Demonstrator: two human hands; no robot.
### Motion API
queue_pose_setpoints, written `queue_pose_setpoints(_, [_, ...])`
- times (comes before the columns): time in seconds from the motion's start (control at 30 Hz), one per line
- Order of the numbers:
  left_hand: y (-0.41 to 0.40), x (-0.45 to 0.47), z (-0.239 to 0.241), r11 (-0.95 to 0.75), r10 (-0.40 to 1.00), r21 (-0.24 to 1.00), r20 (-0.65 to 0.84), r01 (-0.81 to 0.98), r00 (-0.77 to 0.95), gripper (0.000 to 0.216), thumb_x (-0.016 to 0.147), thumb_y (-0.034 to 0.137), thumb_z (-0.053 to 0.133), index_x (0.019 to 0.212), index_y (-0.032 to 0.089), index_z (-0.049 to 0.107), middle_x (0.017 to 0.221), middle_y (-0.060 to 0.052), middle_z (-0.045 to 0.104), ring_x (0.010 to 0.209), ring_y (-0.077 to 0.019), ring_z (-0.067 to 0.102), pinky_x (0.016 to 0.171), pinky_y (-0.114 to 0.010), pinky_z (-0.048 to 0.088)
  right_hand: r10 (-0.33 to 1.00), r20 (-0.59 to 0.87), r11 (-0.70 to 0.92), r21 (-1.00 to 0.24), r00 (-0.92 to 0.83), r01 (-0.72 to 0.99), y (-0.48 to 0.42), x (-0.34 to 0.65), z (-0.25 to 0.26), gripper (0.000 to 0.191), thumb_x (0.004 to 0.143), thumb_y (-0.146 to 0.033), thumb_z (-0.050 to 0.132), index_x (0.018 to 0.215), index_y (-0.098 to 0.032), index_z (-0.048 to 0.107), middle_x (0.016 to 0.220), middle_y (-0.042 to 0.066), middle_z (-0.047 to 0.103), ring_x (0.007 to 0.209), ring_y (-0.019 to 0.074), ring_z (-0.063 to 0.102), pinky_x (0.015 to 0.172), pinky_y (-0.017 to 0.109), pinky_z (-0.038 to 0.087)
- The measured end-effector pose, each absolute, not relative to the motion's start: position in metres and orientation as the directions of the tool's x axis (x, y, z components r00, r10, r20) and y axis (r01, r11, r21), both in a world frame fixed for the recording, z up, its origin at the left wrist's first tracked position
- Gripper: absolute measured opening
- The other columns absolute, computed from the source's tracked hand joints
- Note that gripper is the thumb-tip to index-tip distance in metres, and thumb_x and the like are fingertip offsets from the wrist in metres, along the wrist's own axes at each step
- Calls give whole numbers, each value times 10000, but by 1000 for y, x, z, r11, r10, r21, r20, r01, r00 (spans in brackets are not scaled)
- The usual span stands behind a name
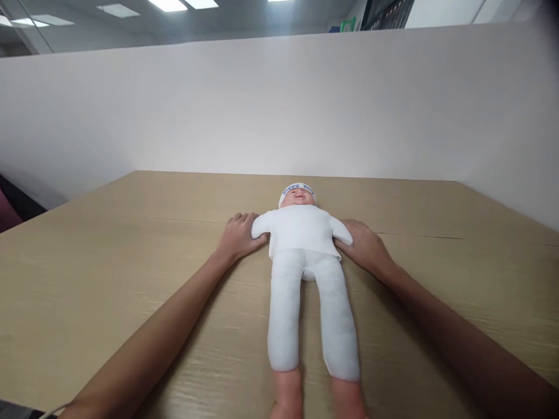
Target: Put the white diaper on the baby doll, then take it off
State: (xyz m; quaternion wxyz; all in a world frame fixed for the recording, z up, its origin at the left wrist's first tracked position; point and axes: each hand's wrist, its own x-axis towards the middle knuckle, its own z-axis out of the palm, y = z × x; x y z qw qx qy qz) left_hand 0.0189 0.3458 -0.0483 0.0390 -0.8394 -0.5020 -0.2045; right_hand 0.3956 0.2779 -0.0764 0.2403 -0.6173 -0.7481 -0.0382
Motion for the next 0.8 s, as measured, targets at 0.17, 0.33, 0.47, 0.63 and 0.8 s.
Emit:
queue_pose_setpoints(0.17, [357, 19, -49, -445, 847, 79, 360, 892, 390, 579, 976, 670, 602, 1281, 187, 693, 1194, -167, 795, 1133, -384, 697, 1023, -503, 496, 919, 384, 189, -225, -92, 956, 290, 396, -73, 379, 1045, -462, 590, 1326, -255, 737, 1263, 100, 805, 1098, 329, 726, 831, 389, 526])
queue_pose_setpoints(0.33, [349, -13, -54, -484, 851, 222, 345, 846, 396, 693, 1009, 708, 592, 1471, 192, 591, 1369, -152, 772, 1231, -383, 707, 1096, -513, 498, 896, 442, 169, -267, -35, 949, 262, 413, -81, 502, 1045, -563, 602, 1422, -239, 674, 1329, 126, 781, 1159, 357, 727, 905, 438, 562])
queue_pose_setpoints(0.47, [347, -36, -58, -534, 827, 261, 362, 805, 431, 667, 1037, 717, 576, 1491, 229, 605, 1454, -134, 737, 1333, -380, 671, 1154, -513, 484, 922, 386, 205, -400, -39, 893, 246, 424, -83, 506, 1072, -571, 583, 1484, -283, 644, 1372, 97, 779, 1156, 340, 743, 934, 435, 584])
queue_pose_setpoints(0.63, [357, -33, -59, -530, 838, 290, 325, 797, 439, 698, 1069, 709, 519, 1563, 221, 588, 1428, -135, 751, 1300, -364, 672, 1180, -526, 472, 899, 432, 248, -379, -66, 892, 252, 430, -87, 508, 1078, -550, 558, 1495, -276, 653, 1441, 114, 752, 1274, 377, 695, 1089, 523, 531])
queue_pose_setpoints(0.8, [368, -29, -62, -488, 866, 318, 294, 813, 404, 766, 1047, 671, 573, 1634, 180, 531, 1501, -170, 713, 1389, -396, 617, 1195, -557, 468, 899, 435, 192, -280, -54, 940, 262, 432, -93, 544, 1067, -521, 533, 1525, -248, 645, 1325, 146, 795, 1158, 388, 729, 988, 522, 564])
